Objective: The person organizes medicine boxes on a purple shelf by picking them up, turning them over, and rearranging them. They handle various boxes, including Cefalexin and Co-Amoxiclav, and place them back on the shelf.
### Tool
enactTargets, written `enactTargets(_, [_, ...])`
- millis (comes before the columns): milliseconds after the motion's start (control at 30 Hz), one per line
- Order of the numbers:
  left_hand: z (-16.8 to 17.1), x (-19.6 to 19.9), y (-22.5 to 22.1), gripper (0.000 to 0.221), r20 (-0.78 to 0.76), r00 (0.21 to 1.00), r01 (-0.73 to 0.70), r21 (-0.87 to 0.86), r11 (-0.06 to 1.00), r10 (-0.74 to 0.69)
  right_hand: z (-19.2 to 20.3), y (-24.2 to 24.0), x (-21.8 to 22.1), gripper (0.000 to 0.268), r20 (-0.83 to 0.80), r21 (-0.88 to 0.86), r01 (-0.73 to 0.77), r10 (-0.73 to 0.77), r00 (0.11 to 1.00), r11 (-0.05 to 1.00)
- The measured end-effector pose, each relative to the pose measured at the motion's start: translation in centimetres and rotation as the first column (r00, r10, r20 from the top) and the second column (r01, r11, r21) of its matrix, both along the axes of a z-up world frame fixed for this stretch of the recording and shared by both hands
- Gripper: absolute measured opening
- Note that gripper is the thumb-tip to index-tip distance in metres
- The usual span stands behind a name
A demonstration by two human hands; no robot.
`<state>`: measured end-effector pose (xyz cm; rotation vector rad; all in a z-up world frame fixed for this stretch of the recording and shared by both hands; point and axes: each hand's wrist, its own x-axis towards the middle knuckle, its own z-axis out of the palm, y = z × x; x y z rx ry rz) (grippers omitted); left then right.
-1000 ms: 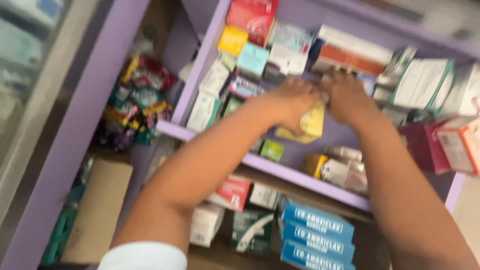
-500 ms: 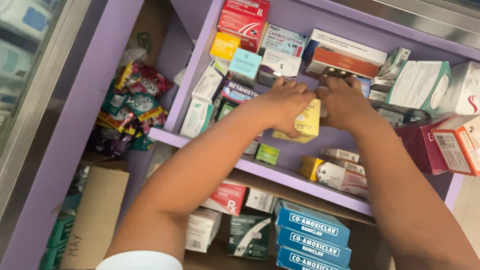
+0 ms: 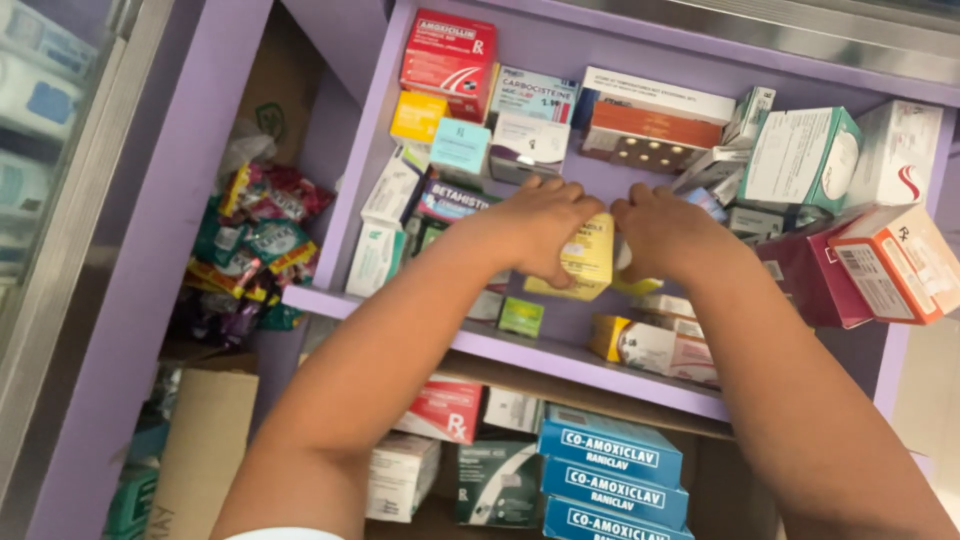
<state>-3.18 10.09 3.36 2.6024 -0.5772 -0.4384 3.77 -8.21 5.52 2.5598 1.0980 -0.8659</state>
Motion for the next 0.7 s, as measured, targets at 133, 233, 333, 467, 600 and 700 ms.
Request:
enactTargets(133, [-0.5, 0.3, -0.8, 0.104, 0.037, 0.999, 0.016, -0.020, 1.000, -0.015, 0.4, -0.9, 1.0, 0.092, -0.046, -0.095, 0.010, -0.015, 0.999, 0.995])
enactTargets(233, [-0.5, 0.8, -1.1, 0.108, 0.061, 0.997, -0.052, 0.008, 0.999, 0.051, -0.5, -2.4, 2.8, 0.104, -0.105, 0.052, 0.051, -0.046, 0.993, 0.997])
enactTargets(333, [-2.3, 1.2, -0.8, 0.107, 0.253, 0.963, -0.066, -0.116, 0.991, 0.094, 0.4, -2.0, 2.6, 0.126, -0.168, 0.271, 0.127, -0.083, 0.982, 0.954])
enactTargets(467, [-4.5, 2.1, -0.6, 0.104, 0.348, 0.925, -0.083, -0.205, 0.975, 0.152, -1.0, -1.0, 2.3, 0.130, -0.128, 0.389, 0.186, -0.147, 0.981, 0.902])
enactTargets(600, [-2.9, 2.1, 0.4, 0.103, 0.399, 0.895, -0.155, -0.141, 0.978, 0.199, -4.7, -0.5, 2.7, 0.118, -0.003, 0.345, 0.162, -0.172, 0.985, 0.924])
enactTargets(700, [-1.6, 2.9, 2.1, 0.079, 0.311, 0.899, -0.322, -0.004, 0.947, 0.307, -4.0, 0.1, 2.2, 0.122, 0.032, 0.271, 0.121, -0.134, 0.990, 0.955])
